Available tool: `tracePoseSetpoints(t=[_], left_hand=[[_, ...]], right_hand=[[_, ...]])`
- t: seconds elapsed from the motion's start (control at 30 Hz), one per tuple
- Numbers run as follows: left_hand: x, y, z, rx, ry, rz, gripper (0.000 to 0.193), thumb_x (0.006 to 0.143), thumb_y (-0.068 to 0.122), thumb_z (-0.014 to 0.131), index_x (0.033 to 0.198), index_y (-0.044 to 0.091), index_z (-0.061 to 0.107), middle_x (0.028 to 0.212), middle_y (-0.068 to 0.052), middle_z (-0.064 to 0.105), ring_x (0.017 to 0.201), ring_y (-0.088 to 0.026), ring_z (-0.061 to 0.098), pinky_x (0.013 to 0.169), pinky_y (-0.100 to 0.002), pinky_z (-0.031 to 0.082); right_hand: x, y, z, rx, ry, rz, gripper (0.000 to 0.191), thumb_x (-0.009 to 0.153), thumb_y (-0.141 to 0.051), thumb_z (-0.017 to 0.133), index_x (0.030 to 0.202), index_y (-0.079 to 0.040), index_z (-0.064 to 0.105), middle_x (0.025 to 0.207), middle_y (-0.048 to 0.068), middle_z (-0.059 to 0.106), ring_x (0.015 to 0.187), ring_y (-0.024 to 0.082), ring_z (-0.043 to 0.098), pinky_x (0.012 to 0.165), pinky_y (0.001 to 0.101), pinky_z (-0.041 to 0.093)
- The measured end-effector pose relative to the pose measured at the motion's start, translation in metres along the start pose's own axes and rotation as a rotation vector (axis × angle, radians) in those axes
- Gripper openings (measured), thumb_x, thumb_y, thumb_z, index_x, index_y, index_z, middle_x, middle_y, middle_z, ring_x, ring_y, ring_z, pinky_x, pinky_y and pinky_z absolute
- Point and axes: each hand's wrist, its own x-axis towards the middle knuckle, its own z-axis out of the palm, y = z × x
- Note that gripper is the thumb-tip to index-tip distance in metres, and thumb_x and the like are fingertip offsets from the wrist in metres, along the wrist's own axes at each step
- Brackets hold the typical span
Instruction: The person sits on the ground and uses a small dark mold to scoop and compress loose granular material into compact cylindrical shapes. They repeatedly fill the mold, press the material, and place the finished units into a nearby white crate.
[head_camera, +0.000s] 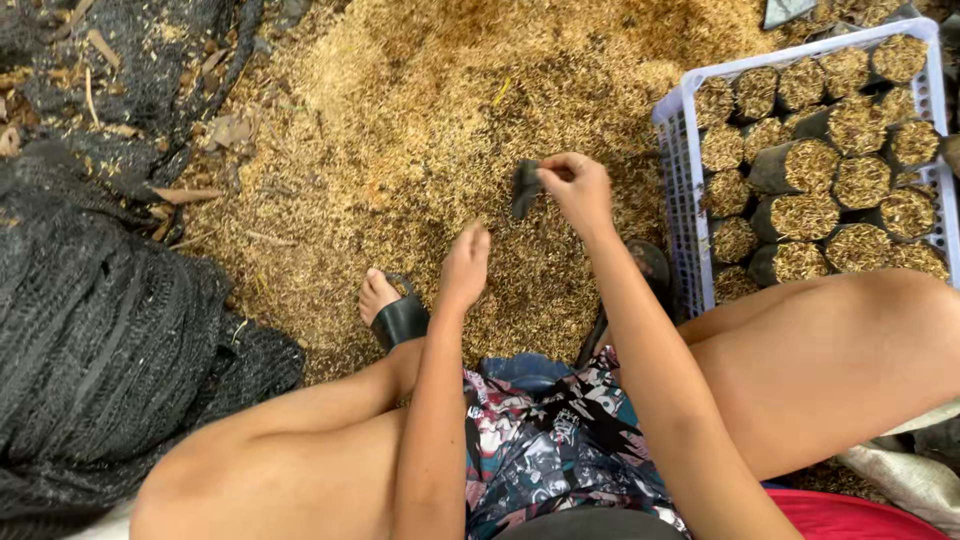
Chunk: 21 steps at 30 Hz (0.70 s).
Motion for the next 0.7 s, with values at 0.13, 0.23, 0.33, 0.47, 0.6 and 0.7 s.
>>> tracePoseSetpoints(t=[0.13,0.23,0.33,0.47,0.6,0.7], left_hand=[[0.016,0.001,-0.017,-0.869,0.028,-0.191,0.057,0.106,0.047,0.034,0.152,0.016,0.044,0.148,-0.016,0.055,0.129,-0.031,0.06,0.104,-0.048,0.054],[0.024,-0.013,-0.026,-0.76,0.105,0.037,0.055,0.104,0.046,0.049,0.147,0.012,0.054,0.149,-0.01,0.056,0.132,-0.02,0.058,0.101,-0.037,0.057],[0.028,-0.027,-0.029,-0.718,0.176,0.214,0.048,0.106,0.038,0.06,0.142,0.006,0.063,0.141,-0.011,0.065,0.127,-0.02,0.063,0.102,-0.029,0.051],[0.025,-0.032,-0.033,-0.971,0.024,0.222,0.033,0.104,0.024,0.066,0.126,0.0,0.072,0.113,-0.01,0.075,0.098,-0.018,0.07,0.084,-0.033,0.06],[0.019,-0.032,-0.039,-0.835,0.06,0.255,0.028,0.097,0.018,0.071,0.122,0.004,0.072,0.106,-0.007,0.076,0.092,-0.012,0.071,0.079,-0.028,0.059],[0.014,-0.03,-0.04,-0.735,0.217,0.288,0.026,0.098,0.017,0.071,0.119,0.002,0.073,0.104,-0.006,0.077,0.091,-0.01,0.071,0.08,-0.024,0.058]], right_hand=[[-0.032,-0.016,0.025,0.252,-0.194,-0.029,0.012,0.091,-0.01,0.077,0.1,-0.004,0.072,0.094,0.002,0.072,0.084,0.01,0.067,0.076,0.0268,0.057],[-0.051,-0.012,0.026,0.388,-0.139,0.034,0.01,0.094,-0.006,0.073,0.102,-0.004,0.066,0.089,-0.001,0.065,0.076,0.008,0.058,0.066,0.025,0.048],[-0.052,-0.004,0.026,0.519,-0.265,0.018,0.009,0.098,-0.001,0.07,0.103,-0.005,0.064,0.093,-0.001,0.065,0.082,0.007,0.059,0.071,0.0225,0.048],[-0.045,0.0,0.034,0.561,-0.236,-0.032,0.01,0.1,0.001,0.066,0.108,-0.004,0.063,0.101,0.001,0.066,0.091,0.008,0.062,0.081,0.0229,0.051],[-0.05,-0.002,0.045,0.615,-0.193,-0.036,0.014,0.103,0.003,0.065,0.117,-0.001,0.061,0.111,0.004,0.065,0.099,0.011,0.063,0.088,0.0255,0.052],[-0.058,-0.008,0.05,0.607,-0.195,-0.097,0.028,0.098,0.003,0.065,0.124,-0.002,0.056,0.123,0.006,0.064,0.11,0.011,0.064,0.096,0.0259,0.055]])
